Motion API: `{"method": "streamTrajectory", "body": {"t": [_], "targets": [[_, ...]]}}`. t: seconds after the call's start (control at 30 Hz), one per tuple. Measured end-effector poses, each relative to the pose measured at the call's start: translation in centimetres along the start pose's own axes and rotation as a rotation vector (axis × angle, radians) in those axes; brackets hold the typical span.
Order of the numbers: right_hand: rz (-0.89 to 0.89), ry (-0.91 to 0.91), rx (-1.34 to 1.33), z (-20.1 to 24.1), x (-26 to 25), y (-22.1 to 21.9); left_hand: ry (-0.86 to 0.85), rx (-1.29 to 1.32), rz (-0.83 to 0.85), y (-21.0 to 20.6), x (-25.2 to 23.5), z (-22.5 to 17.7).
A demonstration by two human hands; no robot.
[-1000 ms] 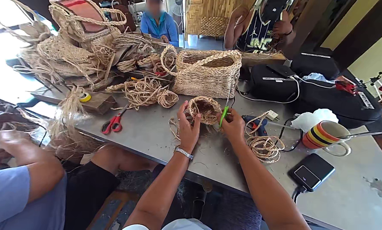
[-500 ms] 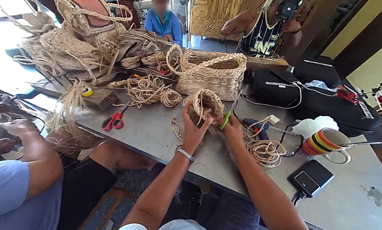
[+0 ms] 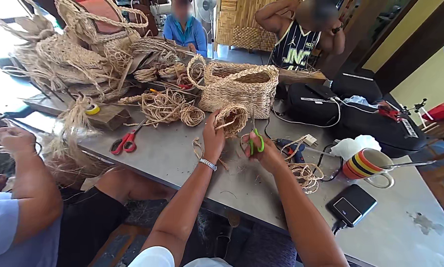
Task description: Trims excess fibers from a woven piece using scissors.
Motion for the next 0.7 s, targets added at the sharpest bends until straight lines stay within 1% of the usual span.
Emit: {"method": "streamTrajectory", "body": {"t": [0.13,0.2,0.23,0.33,0.43,0.6,0.7], "targets": [[0.357,-0.070,-0.057,-0.4,0.7,1.4,-0.014,0.011,-0.020,-0.4,-2.6,1.4],[0.439,-0.102,-0.080,-0.5,1.1,1.9,-0.033,-0.004,-0.006,-0.5,-2.9,1.3],[0.431,-0.122,-0.076,-0.6,1.2,1.9,-0.046,-0.004,0.006,-0.7,-2.9,1.2],[0.275,-0.200,-0.025,-1.3,0.6,2.0,-0.085,0.014,0.051,-1.0,-2.2,0.4],[0.199,-0.242,-0.008,-2.2,0.0,1.9,-0.104,0.048,0.068,-1.6,-1.6,0.2],[0.144,-0.291,-0.083,-2.6,-0.2,1.8,-0.129,0.102,0.089,-2.2,-1.8,0.8],[0.157,-0.318,-0.154,-2.8,0.0,1.9,-0.147,0.052,0.225,-2.3,-1.0,-0.6]]}}
Point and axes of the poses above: each hand's wrist, its own x-axis away from the middle knuckle, its own y-axis out of the back of the hand, z = x × y, the point moved 8 cm from there along -x, towards the middle knuckle, and after that the axes turned 4 degrees about -y, right-handed, at the moved point
